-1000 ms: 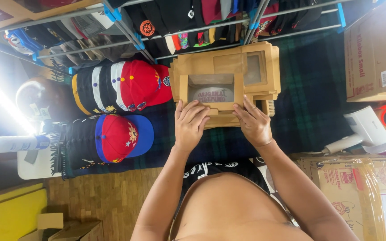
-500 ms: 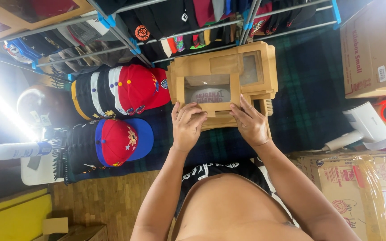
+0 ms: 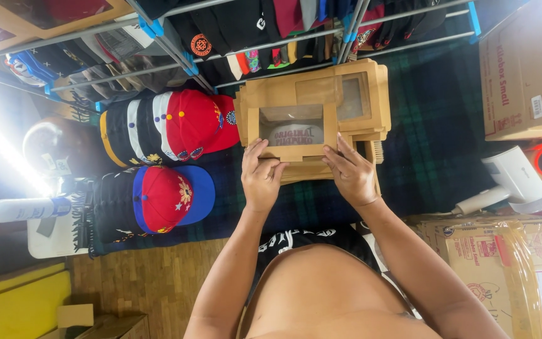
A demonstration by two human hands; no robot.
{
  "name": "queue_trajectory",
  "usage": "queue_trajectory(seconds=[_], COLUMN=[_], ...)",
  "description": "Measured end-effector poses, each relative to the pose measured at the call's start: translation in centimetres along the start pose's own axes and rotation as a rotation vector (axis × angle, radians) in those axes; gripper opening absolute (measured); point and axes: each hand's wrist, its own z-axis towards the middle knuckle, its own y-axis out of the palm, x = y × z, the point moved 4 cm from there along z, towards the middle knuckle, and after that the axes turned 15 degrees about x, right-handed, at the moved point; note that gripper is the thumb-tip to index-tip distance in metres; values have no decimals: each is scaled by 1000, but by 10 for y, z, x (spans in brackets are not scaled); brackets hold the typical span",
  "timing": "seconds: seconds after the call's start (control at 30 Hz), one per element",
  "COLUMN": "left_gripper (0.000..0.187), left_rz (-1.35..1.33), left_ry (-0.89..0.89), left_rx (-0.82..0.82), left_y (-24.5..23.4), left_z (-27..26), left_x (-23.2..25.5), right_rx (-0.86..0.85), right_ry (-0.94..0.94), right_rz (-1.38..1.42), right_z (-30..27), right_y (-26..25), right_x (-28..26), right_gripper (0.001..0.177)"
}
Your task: The person folds cardboard boxes by hand, places baseball caps inside them, and stacks the completed boxes onto a shelving unit.
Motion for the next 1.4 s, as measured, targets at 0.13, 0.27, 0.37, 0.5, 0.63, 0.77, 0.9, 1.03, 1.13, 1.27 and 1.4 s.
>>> queue_trajectory(seconds=[0.13, 0.27, 0.37, 0.5, 0.63, 0.77, 0.9, 1.03, 1.13, 1.27, 1.4], left_gripper=[33, 38, 44, 84, 67, 59, 61, 61, 54, 43, 55], left_rz=[126, 252, 180, 160, 228, 206, 214, 190, 115, -52, -231], left_ry=[-30, -42, -47, -229, -968, -999, -1001, -958, -892, -697, -698], left_rx=[-36, -96, -8, 46, -364, -369, -423, -453, -456, -289, 5], left_y=[4, 14, 6, -20, -21, -29, -34, -35, -38, -67, -114], left_z=[8, -2, 2, 13, 3, 7, 0, 0, 4, 3, 38], left_x=[6, -4, -5, -9, -23, -6, -7, -5, -10, -1, 27], right_rx=[17, 19, -6, -68, -376, -358, -412, -460, -608, -659, -606], right_ry=[24, 77, 125, 327, 847, 1005, 1064, 1263, 1209, 1241, 1133], right_rz=[12, 58, 96, 243, 115, 134, 121, 147, 47, 60, 189], right_z=[-1, 5, 4, 21, 33, 41, 37, 42, 56, 81, 82], right_y=[-1, -1, -1, -5, -1, -13, -9, -13, -11, -10, 14], right_x=[-7, -14, -10, -17, -16, -18, -11, -8, -6, -35, -59], right_gripper=[21, 18, 15, 16, 59, 60, 55, 60, 61, 53, 60])
